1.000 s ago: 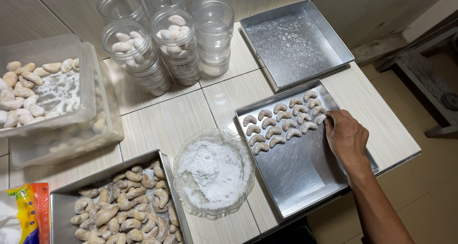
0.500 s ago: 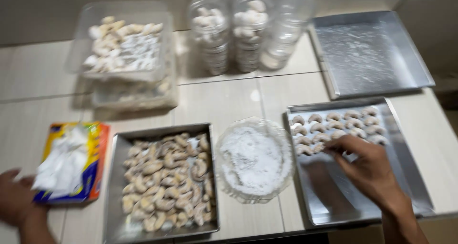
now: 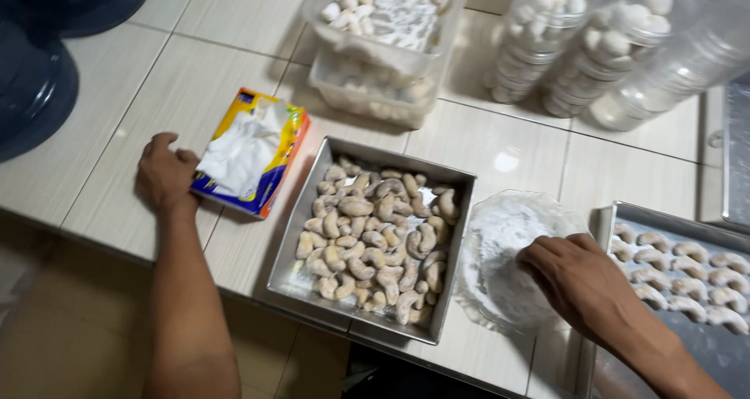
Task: Coating crescent-shaped cookies with powdered sugar and arranging them on a baking tray
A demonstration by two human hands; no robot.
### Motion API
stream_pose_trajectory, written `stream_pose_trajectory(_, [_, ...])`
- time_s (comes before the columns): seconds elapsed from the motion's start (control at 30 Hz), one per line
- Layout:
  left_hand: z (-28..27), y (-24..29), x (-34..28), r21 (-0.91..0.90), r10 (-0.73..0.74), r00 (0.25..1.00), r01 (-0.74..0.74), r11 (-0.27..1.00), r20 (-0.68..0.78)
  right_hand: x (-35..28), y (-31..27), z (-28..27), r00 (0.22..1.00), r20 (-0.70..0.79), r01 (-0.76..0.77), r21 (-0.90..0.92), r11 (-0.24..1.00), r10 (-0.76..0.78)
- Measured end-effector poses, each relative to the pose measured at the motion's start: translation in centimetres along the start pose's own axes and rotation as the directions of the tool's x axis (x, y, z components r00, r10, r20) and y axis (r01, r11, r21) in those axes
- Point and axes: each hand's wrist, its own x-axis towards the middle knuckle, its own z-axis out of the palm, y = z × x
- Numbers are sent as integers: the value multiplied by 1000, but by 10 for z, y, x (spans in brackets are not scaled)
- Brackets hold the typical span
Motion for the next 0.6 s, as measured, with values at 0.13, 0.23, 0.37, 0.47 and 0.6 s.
stream_pose_trajectory(0.13, [2, 1, 0, 4, 56, 997, -56, 998, -47, 16, -19, -23, 998, -66, 4, -42, 999, -7])
stream_pose_trajectory(0.23, [21, -15, 6, 5, 92, 992, -92, 996, -82, 36, -41, -25, 969, -206, 152, 43, 987, -140])
stream_pose_trajectory(0.37, [26, -19, 6, 28, 136, 978, -134, 991, -159, 68, -78, -23, 952, -216, 247, 126, 961, -216])
stream_pose_trajectory(0.47, [21, -17, 5, -2, 80, 995, -80, 997, -57, 93, -102, -19, 989, -89, 132, 138, 981, -121])
stream_pose_trajectory(0.6, [19, -16, 3, -3, 73, 996, -73, 997, -48, 115, -121, -3, 985, 79, 132, 204, 970, -151])
